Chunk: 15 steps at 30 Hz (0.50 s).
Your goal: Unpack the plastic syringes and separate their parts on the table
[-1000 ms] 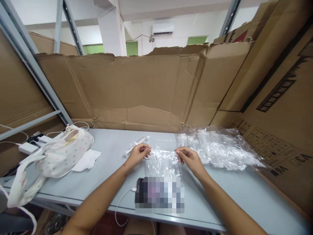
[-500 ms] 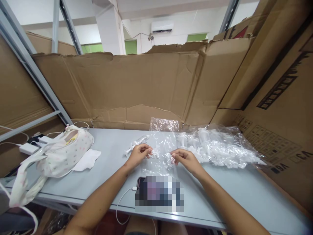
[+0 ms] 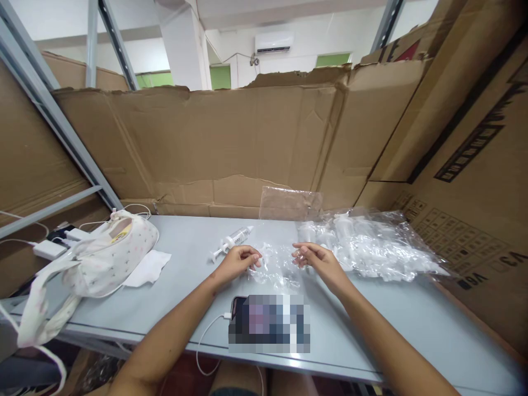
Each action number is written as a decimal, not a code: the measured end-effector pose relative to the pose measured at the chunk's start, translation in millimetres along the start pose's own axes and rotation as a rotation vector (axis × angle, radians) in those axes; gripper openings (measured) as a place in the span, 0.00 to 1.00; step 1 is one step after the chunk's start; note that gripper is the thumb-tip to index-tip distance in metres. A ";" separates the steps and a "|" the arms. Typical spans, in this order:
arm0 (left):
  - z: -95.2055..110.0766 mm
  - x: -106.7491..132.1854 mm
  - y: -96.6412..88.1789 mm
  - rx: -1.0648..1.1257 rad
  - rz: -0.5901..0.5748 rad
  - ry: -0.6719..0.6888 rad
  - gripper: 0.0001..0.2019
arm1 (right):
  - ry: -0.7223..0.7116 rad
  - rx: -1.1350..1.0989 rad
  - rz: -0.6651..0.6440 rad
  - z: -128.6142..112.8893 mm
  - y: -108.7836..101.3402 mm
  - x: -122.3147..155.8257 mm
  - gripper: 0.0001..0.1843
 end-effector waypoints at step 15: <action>-1.3 0.2 -0.3 0.096 -0.026 0.012 0.23 | 0.032 0.105 -0.102 -2.7 8.0 2.6 0.23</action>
Point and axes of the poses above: each hand's wrist, its own x-axis away from the middle knuckle, its own y-axis out of the palm, z = x × y, the point moved 3 cm from there along -x, towards the middle knuckle, and after that the axes turned 3 degrees about -x, right-handed, at the moved point
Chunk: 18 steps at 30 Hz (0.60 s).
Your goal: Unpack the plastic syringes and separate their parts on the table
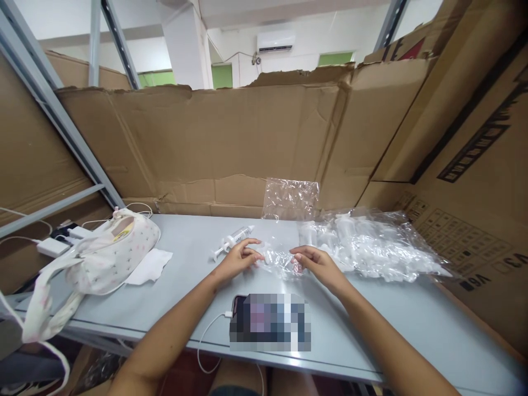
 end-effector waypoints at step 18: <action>1.7 -0.2 4.1 0.126 0.127 -0.006 0.18 | -0.114 -0.182 -0.095 3.0 0.4 1.7 0.43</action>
Point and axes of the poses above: each hand's wrist, its own x-axis away from the middle knuckle, its own y-axis out of the palm, z = x × y, the point moved 3 cm from there along -x, towards the middle knuckle, and after that the axes turned 3 degrees about -x, right-handed, at the moved point
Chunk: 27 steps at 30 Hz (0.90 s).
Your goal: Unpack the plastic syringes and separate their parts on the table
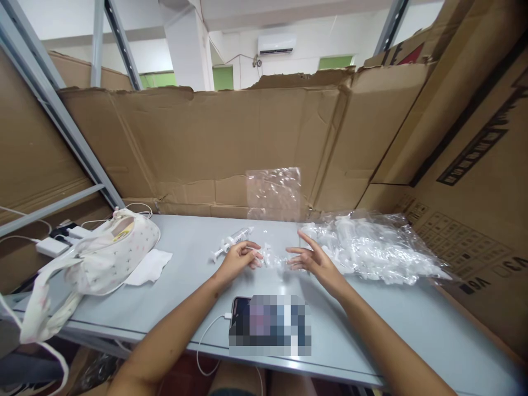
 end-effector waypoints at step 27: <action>7.8 16.7 14.8 -0.263 -0.200 0.277 0.21 | -0.011 0.041 -0.027 3.9 13.6 5.8 0.18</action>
Point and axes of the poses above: each hand's wrist, its own x-axis away from the middle knuckle, its own y-axis out of the palm, z = x × y, the point moved 3 cm from there along -x, towards the middle knuckle, and after that the axes turned 3 degrees about -x, right-handed, at the moved point
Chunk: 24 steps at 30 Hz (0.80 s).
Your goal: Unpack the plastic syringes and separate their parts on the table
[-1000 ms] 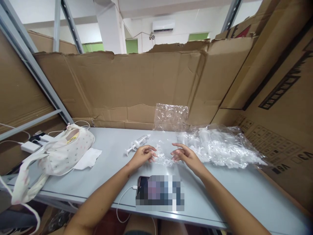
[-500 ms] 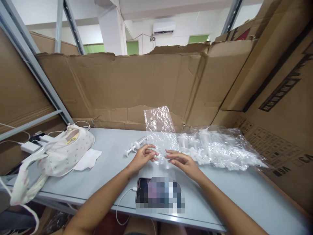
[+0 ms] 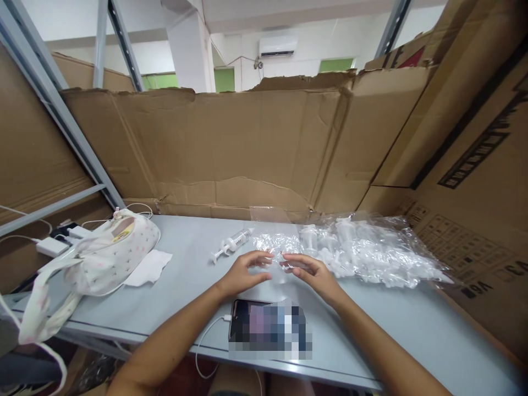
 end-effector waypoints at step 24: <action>-11.4 -5.9 -2.5 0.133 0.008 -0.153 0.15 | 0.037 0.015 -0.064 5.7 0.2 -0.6 0.29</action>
Point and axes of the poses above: each hand's wrist, its own x-axis away from the middle knuckle, its own y-axis out of the palm, z = x × y, the point moved 3 cm from there along -x, towards the middle knuckle, and after that the axes turned 3 degrees about -x, right-handed, at the moved point
